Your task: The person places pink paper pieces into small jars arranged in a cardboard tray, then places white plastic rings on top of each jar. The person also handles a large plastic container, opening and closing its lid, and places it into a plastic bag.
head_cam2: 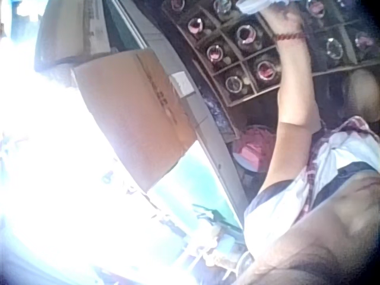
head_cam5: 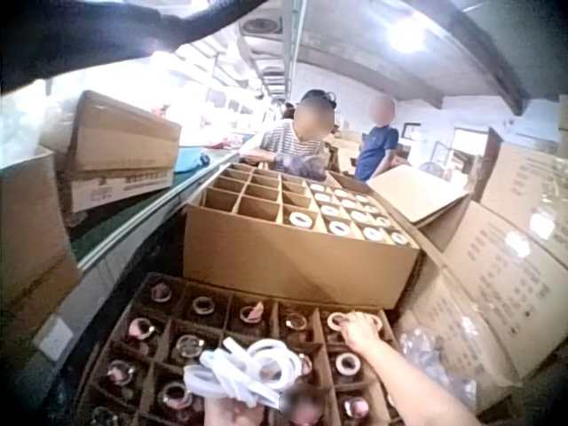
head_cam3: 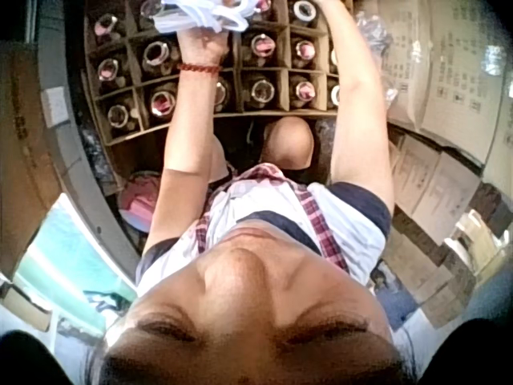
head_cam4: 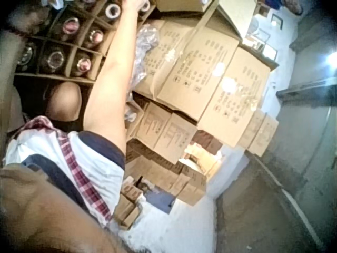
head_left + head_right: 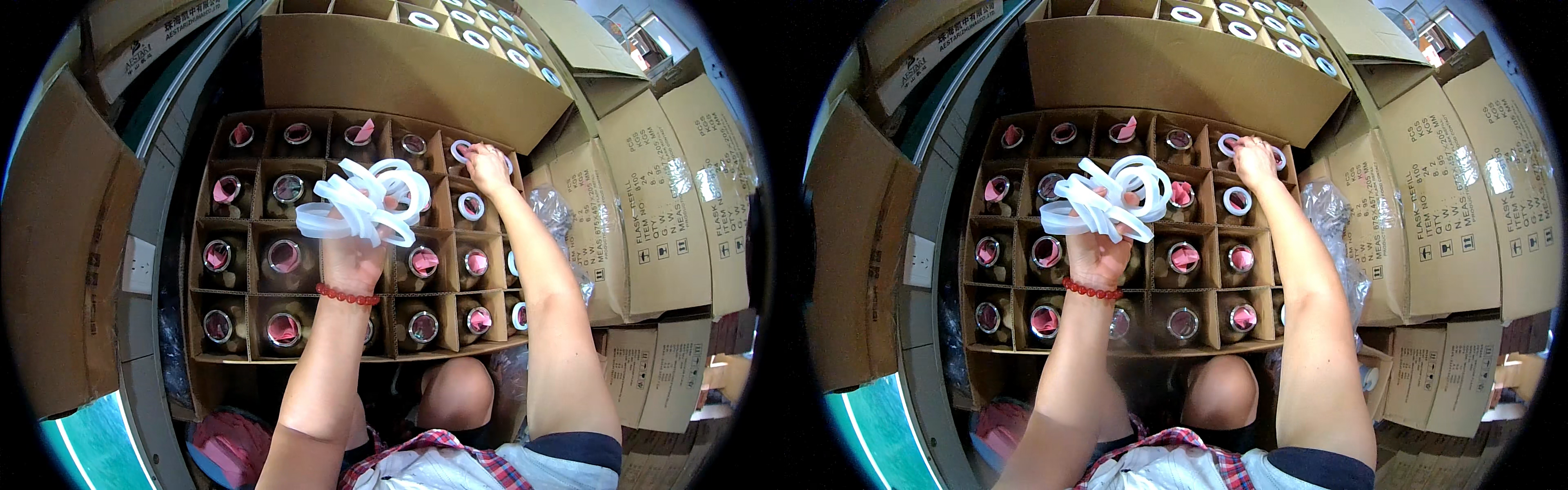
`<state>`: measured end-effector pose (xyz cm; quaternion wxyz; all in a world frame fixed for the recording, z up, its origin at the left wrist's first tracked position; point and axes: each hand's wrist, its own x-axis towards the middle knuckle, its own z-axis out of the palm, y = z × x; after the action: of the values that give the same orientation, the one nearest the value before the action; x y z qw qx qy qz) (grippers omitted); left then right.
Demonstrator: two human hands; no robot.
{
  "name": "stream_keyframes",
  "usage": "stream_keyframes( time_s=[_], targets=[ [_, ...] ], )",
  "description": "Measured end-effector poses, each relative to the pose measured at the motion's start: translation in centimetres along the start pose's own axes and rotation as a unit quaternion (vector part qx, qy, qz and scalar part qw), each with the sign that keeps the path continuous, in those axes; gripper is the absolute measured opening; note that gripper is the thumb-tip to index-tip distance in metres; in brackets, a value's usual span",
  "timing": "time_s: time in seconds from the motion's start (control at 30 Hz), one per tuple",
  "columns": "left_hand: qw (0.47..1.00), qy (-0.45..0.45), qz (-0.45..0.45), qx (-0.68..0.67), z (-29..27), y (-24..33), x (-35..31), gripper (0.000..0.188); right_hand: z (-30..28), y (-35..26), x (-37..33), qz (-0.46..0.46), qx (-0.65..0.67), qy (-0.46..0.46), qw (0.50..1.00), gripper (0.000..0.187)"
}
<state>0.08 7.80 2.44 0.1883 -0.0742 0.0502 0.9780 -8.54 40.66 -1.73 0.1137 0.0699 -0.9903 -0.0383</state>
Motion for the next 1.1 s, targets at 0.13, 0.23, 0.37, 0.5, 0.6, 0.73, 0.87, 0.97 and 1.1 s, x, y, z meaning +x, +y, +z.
stream_keyframes(
  time_s=[0.13,0.23,0.37,0.5,0.6,0.73,0.87,0.97,1.1],
  targets=[
    [1.0,0.01,0.01,0.006,0.2,0.1,-0.2,0.02,0.1,0.4,-0.1,0.022,0.05,-0.014,0.998,0.035],
    [0.999,0.027,0.019,-0.015,0.6,-0.1,-0.1,0.022,0.0,0.7,-0.6,-0.011,0.027,-0.072,0.997,0.044],
    [0.999,0.022,0.023,-0.023,0.5,-0.2,-0.1,0.026,-1.1,-0.4,-0.2,0.015,0.047,-0.163,0.985,0.051],
    [0.999,0.034,0.015,-0.02,0.4,-0.4,0.1,0.027,-1.2,-0.7,0.7,0.076,0.057,-0.133,0.986,0.064],
    [0.999,0.045,0.008,-0.014,0.8,-0.6,0.1,0.026,-1.5,-0.7,1.4,0.062,-0.019,-0.205,0.977,0.065],
    [0.999,0.026,0.001,-0.021,0.7,0.0,0.0,0.025,-2.6,-2.4,3.1,0.079,-0.107,-0.243,0.961,0.061],
    [1.0,0.005,0.01,-0.027,0.6,-0.1,-0.2,0.024,-5.6,-5.3,2.4,0.054,-0.013,-0.059,0.997,0.049],
    [0.998,0.049,0.025,0.007,0.9,0.3,-0.2,0.02,-12.0,-11.4,0.3,-0.092,0.265,0.082,0.956,0.043],
    [0.998,0.023,0.041,0.038,0.6,0.2,0.1,0.028,-16.0,-15.4,-2.8,-0.316,0.194,0.101,0.923,0.034]
  ],
)
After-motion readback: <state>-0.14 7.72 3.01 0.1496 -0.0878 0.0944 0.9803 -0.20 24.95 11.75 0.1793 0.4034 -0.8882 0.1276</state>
